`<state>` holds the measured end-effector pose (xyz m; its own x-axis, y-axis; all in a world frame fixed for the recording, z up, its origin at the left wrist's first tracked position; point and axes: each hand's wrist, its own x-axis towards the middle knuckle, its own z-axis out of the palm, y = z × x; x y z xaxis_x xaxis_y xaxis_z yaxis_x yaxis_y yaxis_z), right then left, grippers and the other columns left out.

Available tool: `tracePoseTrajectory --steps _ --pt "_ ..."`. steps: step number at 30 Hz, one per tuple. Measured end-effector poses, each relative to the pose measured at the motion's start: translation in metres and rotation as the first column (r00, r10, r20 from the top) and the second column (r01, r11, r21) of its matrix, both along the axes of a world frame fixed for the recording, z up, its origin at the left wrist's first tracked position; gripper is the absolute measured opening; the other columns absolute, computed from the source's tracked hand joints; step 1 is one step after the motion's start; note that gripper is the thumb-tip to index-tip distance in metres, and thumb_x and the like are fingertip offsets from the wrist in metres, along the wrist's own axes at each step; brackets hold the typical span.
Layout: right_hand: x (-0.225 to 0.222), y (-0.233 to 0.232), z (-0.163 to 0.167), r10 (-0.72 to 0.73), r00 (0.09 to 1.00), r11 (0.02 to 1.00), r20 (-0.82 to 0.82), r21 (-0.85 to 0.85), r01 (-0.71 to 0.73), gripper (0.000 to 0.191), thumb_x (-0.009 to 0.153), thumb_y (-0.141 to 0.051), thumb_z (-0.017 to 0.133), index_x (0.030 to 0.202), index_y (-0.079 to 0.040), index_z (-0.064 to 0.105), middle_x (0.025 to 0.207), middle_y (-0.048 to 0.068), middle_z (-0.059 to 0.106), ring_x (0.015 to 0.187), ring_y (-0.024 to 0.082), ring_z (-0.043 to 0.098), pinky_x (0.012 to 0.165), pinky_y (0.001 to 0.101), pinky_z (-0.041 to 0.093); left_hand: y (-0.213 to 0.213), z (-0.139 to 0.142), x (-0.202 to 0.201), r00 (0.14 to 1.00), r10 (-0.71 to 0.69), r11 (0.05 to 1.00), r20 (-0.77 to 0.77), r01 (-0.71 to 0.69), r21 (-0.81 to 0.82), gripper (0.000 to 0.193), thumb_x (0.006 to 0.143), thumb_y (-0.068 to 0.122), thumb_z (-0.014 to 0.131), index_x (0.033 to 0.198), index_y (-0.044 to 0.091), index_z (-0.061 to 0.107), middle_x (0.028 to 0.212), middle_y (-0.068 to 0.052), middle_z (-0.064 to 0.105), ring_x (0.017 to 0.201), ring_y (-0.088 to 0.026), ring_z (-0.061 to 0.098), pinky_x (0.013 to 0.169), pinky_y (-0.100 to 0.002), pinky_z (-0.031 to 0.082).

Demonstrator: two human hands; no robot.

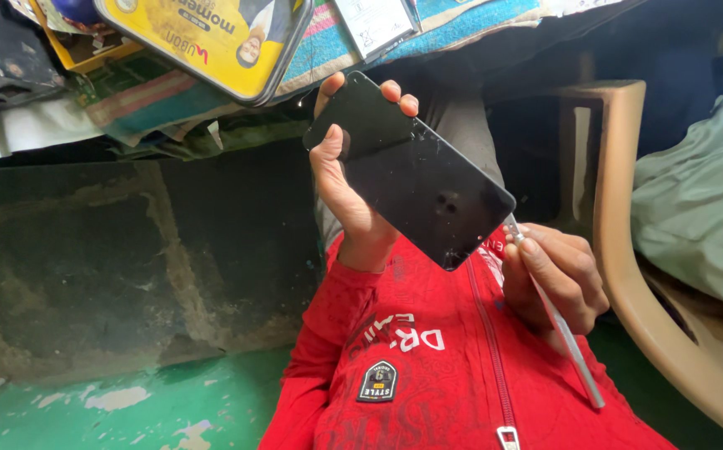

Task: The person sits in a chair holding a smartphone on their lap and pries along the edge of the screen with a thin metal blade to separate it from the frame. They then peel a white film off the screen, wipe the display, and continue working on the phone body with the blade and a pink abrasive pad.

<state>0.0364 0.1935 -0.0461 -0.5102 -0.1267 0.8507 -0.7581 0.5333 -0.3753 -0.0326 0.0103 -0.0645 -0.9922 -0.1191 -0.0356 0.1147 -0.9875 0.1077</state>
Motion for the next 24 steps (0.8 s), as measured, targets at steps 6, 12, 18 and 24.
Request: tracePoseTrajectory --steps 6,12,18,24 --pt "-0.005 0.002 -0.006 0.098 0.995 0.99 -0.012 -0.1 -0.099 0.017 0.084 0.012 0.072 0.099 0.011 0.065 0.088 0.026 0.07 0.074 0.034 0.075 0.061 0.0382 0.064 -0.004 -0.007 -0.003 0.997 -0.057 0.996 -0.053 0.061 0.066 0.033 0.109 0.024 0.054 0.14 0.013 0.05 0.124 -0.023 0.053 0.113 -0.033 0.056 0.092 -0.038 0.057" --pt "0.008 0.01 0.0 0.23 0.936 0.966 0.266 -0.183 -0.185 0.024 0.087 0.007 0.078 0.104 0.009 0.061 0.093 0.026 0.069 0.077 0.03 0.075 0.064 0.0345 0.063 -0.011 -0.015 -0.004 0.986 -0.138 0.985 -0.09 0.146 0.096 0.033 0.109 0.024 0.056 0.14 0.014 0.05 0.123 -0.023 0.052 0.113 -0.032 0.054 0.09 -0.036 0.058" --pt "0.008 0.007 0.0 0.152 0.976 0.987 0.159 -0.081 -0.141 0.021 0.085 0.01 0.077 0.101 0.011 0.064 0.09 0.025 0.069 0.077 0.032 0.075 0.064 0.0351 0.064 -0.009 -0.019 -0.004 0.986 -0.139 0.985 -0.096 0.148 0.09 0.034 0.107 0.022 0.055 0.14 0.014 0.051 0.124 -0.023 0.052 0.113 -0.032 0.054 0.09 -0.036 0.058" --pt "0.005 -0.006 0.008 0.008 0.999 1.0 0.034 0.012 -0.009 0.017 0.086 0.013 0.076 0.098 0.011 0.066 0.088 0.025 0.069 0.074 0.034 0.075 0.062 0.0347 0.063 -0.003 -0.014 0.0 0.992 -0.1 0.991 -0.072 0.105 0.08 0.034 0.106 0.021 0.054 0.139 0.013 0.051 0.123 -0.023 0.051 0.114 -0.033 0.054 0.091 -0.037 0.058"
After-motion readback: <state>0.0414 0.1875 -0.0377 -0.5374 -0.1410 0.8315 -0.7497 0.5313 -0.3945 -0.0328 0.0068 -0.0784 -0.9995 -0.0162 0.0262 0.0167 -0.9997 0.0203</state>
